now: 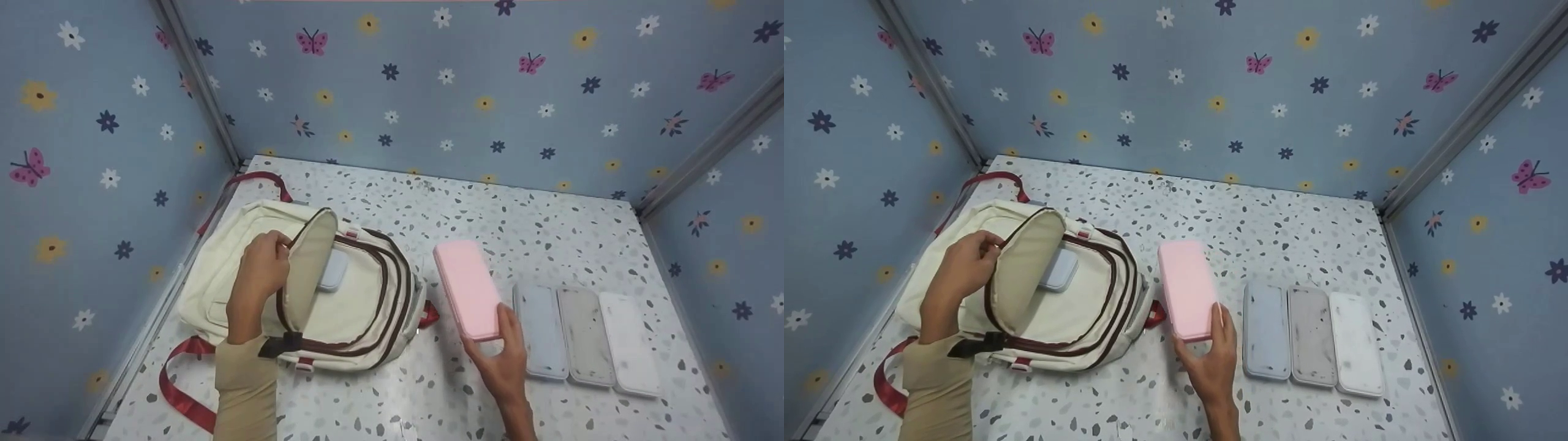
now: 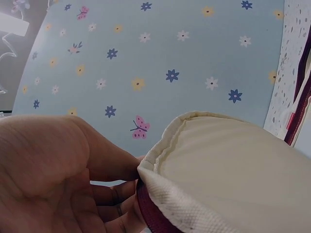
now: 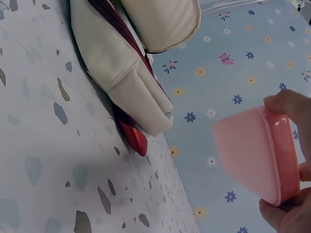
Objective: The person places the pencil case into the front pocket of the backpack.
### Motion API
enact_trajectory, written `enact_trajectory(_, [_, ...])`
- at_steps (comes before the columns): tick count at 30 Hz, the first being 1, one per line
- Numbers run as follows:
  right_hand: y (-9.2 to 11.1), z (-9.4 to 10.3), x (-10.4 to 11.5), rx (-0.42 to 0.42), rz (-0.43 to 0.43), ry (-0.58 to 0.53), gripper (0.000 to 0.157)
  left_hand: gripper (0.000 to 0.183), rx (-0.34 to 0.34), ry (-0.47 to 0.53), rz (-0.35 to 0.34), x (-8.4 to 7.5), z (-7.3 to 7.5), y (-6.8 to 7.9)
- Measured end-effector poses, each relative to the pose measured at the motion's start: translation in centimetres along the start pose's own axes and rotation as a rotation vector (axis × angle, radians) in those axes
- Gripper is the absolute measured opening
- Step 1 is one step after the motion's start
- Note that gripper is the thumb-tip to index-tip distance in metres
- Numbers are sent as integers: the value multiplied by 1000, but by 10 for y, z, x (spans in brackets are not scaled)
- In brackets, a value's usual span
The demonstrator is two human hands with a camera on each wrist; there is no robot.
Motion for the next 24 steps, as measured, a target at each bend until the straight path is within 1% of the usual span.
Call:
enact_trajectory(3, [-1,-2,5,-5,68,-13,90,23,-5,-5,-3,0,0,0])
enact_trajectory(5, [-2,-4,8,2,99,-17,89,23,-8,-8,-5,0,0,0])
enact_trajectory(10, [-1,-10,16,33,132,-23,89,22,-14,-14,-8,0,-1,-1])
enact_trajectory(14, [1,-13,20,54,169,9,90,22,-14,-11,-6,0,-1,-1])
enact_trajectory(19, [4,-19,26,115,201,34,91,23,-7,0,6,1,0,-1])
enact_trajectory(24, [9,-25,32,186,221,25,91,24,3,-4,23,0,0,-1])
Point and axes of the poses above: each hand's wrist, its own y-axis away from the middle knuckle, its own z-axis out of the back of the hand, x = y × z, the point moved 4 cm from there along -y, towards the middle knuckle, and after that the axes turned 15 degrees about y, right-handed, at the moved point
